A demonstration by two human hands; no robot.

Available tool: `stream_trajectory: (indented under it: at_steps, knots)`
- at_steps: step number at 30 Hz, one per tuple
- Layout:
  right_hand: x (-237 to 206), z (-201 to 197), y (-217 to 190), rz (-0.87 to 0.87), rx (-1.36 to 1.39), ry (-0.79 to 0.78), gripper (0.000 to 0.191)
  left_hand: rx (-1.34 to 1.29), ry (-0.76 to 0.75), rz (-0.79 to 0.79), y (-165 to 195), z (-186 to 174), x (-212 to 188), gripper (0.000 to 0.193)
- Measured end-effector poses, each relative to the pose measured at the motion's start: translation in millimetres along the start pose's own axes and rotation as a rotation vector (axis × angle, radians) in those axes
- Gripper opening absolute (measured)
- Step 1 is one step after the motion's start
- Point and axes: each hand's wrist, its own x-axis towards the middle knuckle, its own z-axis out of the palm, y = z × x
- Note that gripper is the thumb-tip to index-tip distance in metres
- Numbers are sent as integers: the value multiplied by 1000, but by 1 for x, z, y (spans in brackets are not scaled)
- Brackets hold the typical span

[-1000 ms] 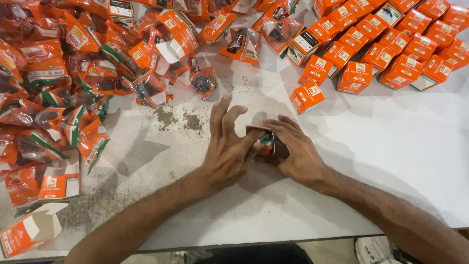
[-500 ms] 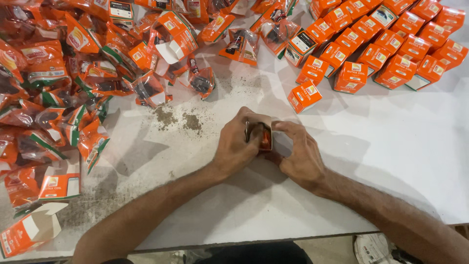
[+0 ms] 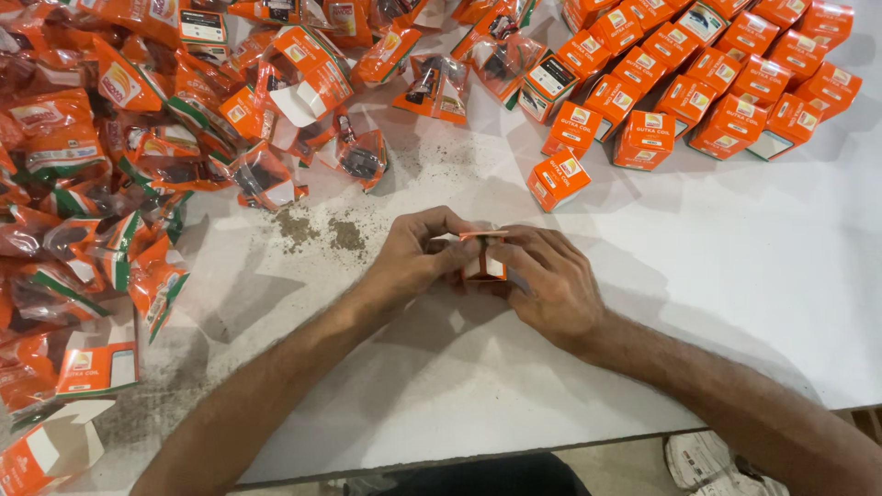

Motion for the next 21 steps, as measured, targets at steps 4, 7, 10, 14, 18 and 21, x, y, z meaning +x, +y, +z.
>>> stream_trajectory:
  at_steps: [4, 7, 10, 14, 18, 21]
  knots:
    - [0, 3, 0, 17, 49, 24, 54, 175, 0, 52, -3, 6, 7, 16]
    - [0, 6, 0, 46, 114, 69, 47, 782, 145, 837, -4, 13, 0, 27]
    - [-2, 8, 1, 189, 169, 26, 48, 767, 35, 798, -7, 15, -14, 39]
    - [-4, 9, 4, 383, 225, -53, 54, 1071, -50, 960, -11, 6, -21, 46]
    - [-4, 9, 5, 323, 232, -32, 55, 1025, 24, 922, -17, 4, -16, 28]
    - [-3, 9, 4, 327, 228, -44, 54, 1036, 28, 936, -18, 5, -15, 21]
